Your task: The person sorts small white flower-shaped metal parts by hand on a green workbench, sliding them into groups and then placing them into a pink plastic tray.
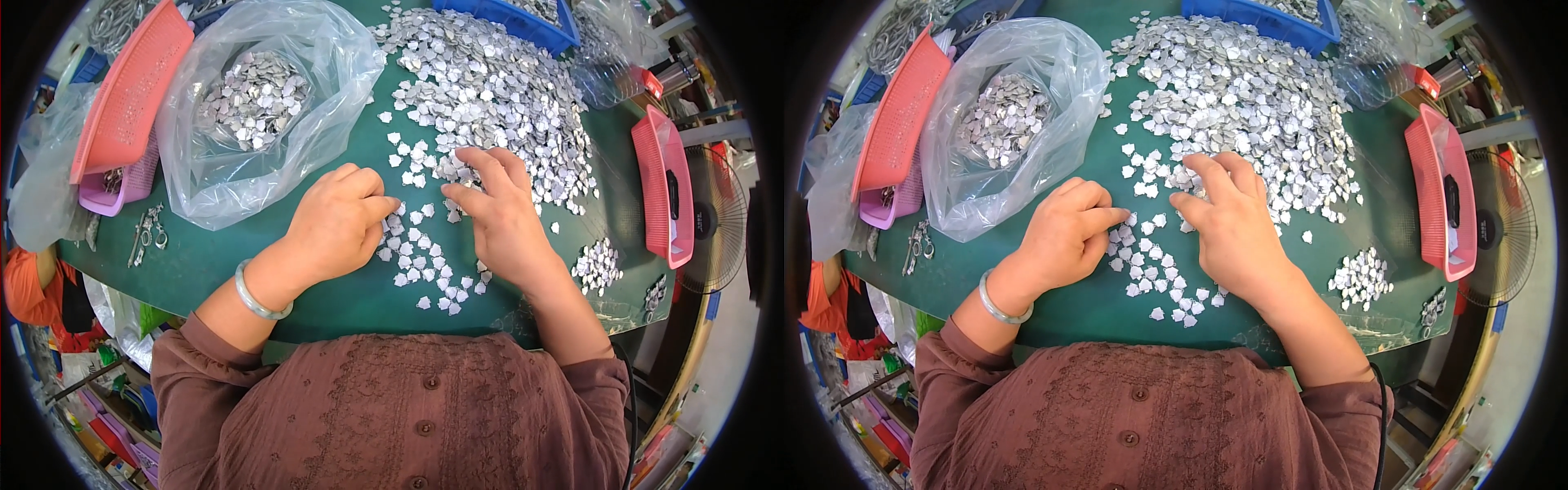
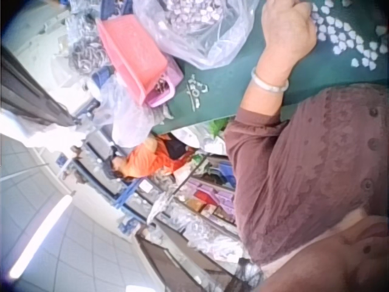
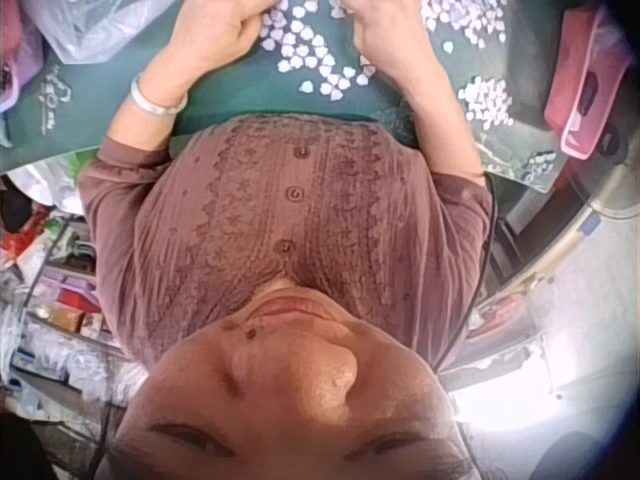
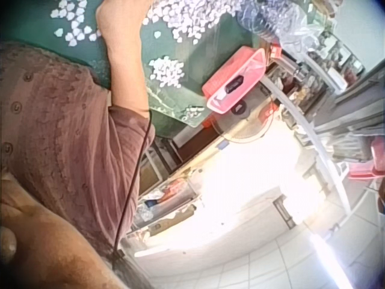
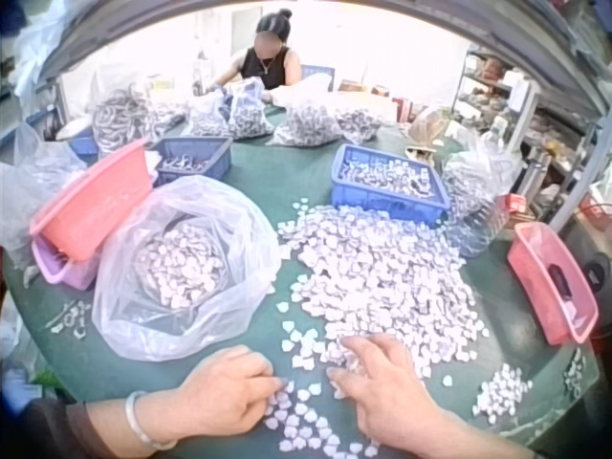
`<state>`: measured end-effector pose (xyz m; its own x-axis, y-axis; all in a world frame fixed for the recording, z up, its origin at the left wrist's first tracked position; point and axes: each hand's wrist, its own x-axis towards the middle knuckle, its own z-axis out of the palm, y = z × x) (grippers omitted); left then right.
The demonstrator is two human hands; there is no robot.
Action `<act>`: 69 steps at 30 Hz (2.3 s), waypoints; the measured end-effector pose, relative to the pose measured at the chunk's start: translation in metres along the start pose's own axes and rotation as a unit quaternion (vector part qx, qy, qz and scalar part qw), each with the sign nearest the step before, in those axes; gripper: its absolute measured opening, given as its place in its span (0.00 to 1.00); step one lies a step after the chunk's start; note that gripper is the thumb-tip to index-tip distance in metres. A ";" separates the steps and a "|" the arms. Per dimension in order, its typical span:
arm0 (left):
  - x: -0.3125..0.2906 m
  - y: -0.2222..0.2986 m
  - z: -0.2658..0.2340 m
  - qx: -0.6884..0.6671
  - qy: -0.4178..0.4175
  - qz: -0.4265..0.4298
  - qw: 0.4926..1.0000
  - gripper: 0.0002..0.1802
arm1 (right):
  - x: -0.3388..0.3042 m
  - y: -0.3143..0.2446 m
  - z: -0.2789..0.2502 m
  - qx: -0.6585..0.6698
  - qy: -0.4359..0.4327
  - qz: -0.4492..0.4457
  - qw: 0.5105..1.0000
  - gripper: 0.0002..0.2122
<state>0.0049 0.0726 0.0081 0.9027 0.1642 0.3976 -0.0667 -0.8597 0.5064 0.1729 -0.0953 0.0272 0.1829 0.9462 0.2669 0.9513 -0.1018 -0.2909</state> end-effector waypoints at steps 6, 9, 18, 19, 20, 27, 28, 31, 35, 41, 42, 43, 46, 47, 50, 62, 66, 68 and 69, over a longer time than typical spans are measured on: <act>-0.002 -0.001 0.000 -0.003 -0.012 0.001 1.000 0.15 | -0.001 -0.006 0.001 -0.018 -0.031 -0.038 0.999 0.13; -0.001 -0.001 0.000 -0.002 -0.012 0.002 1.000 0.15 | 0.001 -0.006 0.003 -0.037 -0.023 -0.037 0.998 0.11; -0.002 -0.002 0.000 -0.002 -0.013 0.006 1.000 0.15 | 0.011 -0.008 0.019 0.010 0.022 -0.045 0.999 0.05; -0.002 -0.002 0.000 -0.002 -0.013 0.008 1.000 0.15 | 0.013 -0.007 0.020 0.013 0.022 -0.047 0.999 0.05; -0.002 -0.002 0.000 -0.002 -0.012 0.008 1.000 0.15 | 0.014 -0.007 0.021 0.013 0.022 -0.048 0.999 0.05; -0.002 -0.002 -0.001 0.001 -0.007 0.005 1.000 0.17 | 0.015 -0.001 0.020 0.030 0.050 -0.016 0.998 0.08; -0.002 -0.002 -0.001 0.001 -0.005 0.002 1.000 0.17 | 0.015 0.000 0.018 0.040 0.054 0.005 0.998 0.09; -0.002 -0.002 -0.001 -0.006 -0.010 0.001 1.000 0.17 | 0.012 0.003 0.013 0.037 0.050 0.006 0.998 0.12; -0.001 -0.002 -0.001 -0.007 -0.015 0.001 1.000 0.17 | 0.008 0.002 0.014 0.027 0.031 0.000 0.999 0.14; -0.001 -0.002 -0.001 -0.022 -0.036 0.006 0.999 0.18 | 0.009 -0.005 0.010 0.021 -0.028 -0.050 0.998 0.14; 0.002 -0.002 0.000 -0.005 -0.017 0.002 1.000 0.19 | 0.012 -0.004 0.013 0.002 -0.012 -0.041 0.999 0.14; 0.004 -0.001 0.001 0.011 0.001 -0.002 1.000 0.20 | 0.013 -0.003 0.015 -0.017 0.003 -0.032 0.999 0.14; 0.007 -0.005 0.006 0.027 0.020 -0.012 0.999 0.22 | 0.010 -0.005 0.014 -0.022 -0.021 -0.040 0.999 0.14; 0.007 -0.007 0.006 0.028 0.020 -0.013 0.999 0.22 | 0.010 -0.006 0.013 -0.021 -0.021 -0.042 0.999 0.14; 0.010 -0.006 0.006 0.029 0.018 -0.024 0.999 0.21 | 0.009 -0.008 0.008 0.003 -0.051 -0.058 0.997 0.14; 0.007 -0.010 0.003 -0.012 -0.015 -0.003 1.000 0.20 | 0.025 -0.002 0.016 -0.064 0.006 -0.052 0.997 0.15; 0.010 -0.008 0.006 0.048 0.026 -0.043 0.998 0.24 | 0.024 -0.003 0.008 -0.007 -0.034 -0.066 0.997 0.15; 0.009 -0.007 0.006 0.074 0.026 -0.058 0.995 0.25 | 0.025 -0.002 0.008 0.017 -0.045 -0.078 0.996 0.15; 0.009 -0.006 0.007 0.074 0.014 -0.062 0.995 0.25 | 0.027 0.000 0.010 -0.009 -0.012 -0.061 0.998 0.14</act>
<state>0.0168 0.0764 0.0036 0.8877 0.2857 0.3610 0.1107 -0.8936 0.4350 0.1755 -0.0664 0.0251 0.0597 0.9589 0.2776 0.9703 0.0096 -0.2419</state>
